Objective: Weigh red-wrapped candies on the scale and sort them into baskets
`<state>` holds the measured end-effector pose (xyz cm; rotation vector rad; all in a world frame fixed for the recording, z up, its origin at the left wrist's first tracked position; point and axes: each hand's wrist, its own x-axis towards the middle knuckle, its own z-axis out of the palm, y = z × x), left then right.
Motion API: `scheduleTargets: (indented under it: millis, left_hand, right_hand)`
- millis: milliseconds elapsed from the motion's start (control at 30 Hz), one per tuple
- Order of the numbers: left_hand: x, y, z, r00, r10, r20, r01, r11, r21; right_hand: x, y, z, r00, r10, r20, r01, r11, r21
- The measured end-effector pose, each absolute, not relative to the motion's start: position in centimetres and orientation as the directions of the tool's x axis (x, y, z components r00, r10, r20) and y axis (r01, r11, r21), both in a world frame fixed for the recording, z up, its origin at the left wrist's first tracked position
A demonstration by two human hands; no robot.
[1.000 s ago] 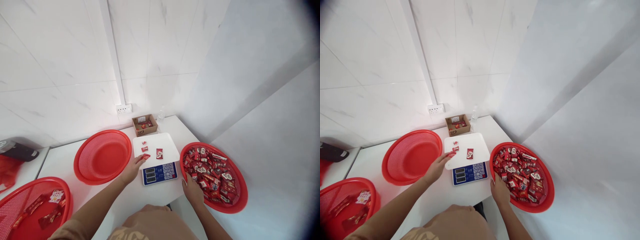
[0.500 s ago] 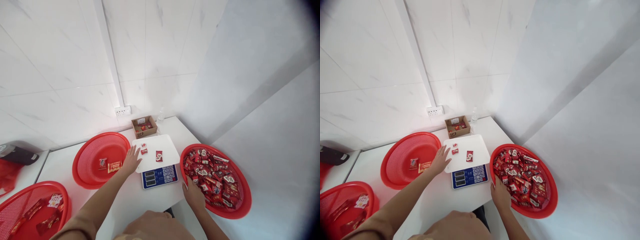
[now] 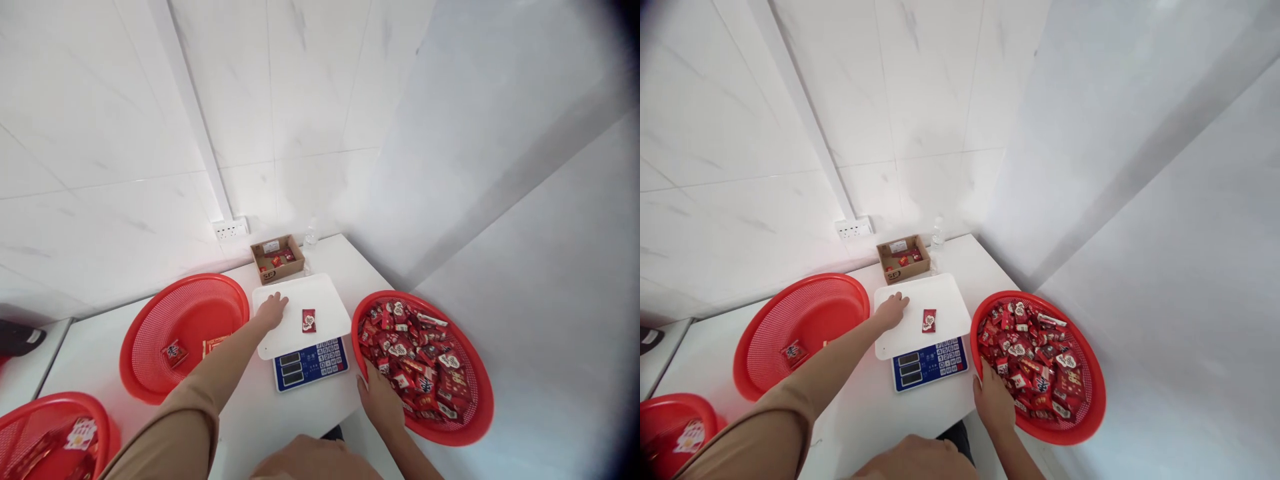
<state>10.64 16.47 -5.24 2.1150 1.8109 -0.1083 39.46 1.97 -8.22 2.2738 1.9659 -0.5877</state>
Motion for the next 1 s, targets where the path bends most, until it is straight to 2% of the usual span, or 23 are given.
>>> scheduleTargets:
  millis: [167, 400, 567, 700, 833, 867, 933, 1000]
  left_hand:
    - [13.7, 16.5, -4.9, 0.117, 0.962, -0.245, 0.954, -0.041, 0.297]
    - [18.5, 14.7, -5.7, 0.197, 0.952, -0.233, 0.926, -0.103, 0.363]
    - [18.4, 13.5, -6.0, 0.251, 0.938, -0.238, 0.918, -0.153, 0.365]
    - [16.0, 13.1, -5.1, 0.248, 0.949, -0.198, 0.905, -0.154, 0.396]
    - [10.8, 11.5, -3.3, 0.163, 0.982, -0.097, 0.900, -0.107, 0.423]
    - [9.2, 10.9, -2.9, 0.101, 0.994, -0.027, 0.894, -0.079, 0.440]
    - [6.1, 9.5, -2.4, -0.013, 0.999, 0.044, 0.905, -0.007, 0.426]
    - [3.4, 8.0, -2.5, -0.111, 0.993, 0.047, 0.926, 0.086, 0.368]
  right_hand:
    - [39.3, 2.1, -8.0, 0.113, 0.927, -0.358, 0.961, -0.193, -0.196]
    - [39.4, 2.1, -8.4, 0.133, 0.930, -0.343, 0.959, -0.208, -0.192]
    - [39.2, 2.1, -8.3, 0.135, 0.929, -0.345, 0.956, -0.213, -0.200]
    - [39.4, 2.3, -8.5, 0.152, 0.923, -0.353, 0.924, -0.260, -0.280]
    - [41.4, 3.5, -8.7, 0.135, 0.947, -0.290, 0.804, -0.276, -0.527]
    - [42.2, 3.8, -8.8, 0.161, 0.955, -0.251, 0.774, -0.279, -0.568]
    - [43.8, 4.5, -9.0, 0.236, 0.955, -0.181, 0.762, -0.298, -0.574]
    - [45.0, 4.9, -9.3, 0.253, 0.948, -0.190, 0.801, -0.316, -0.508]
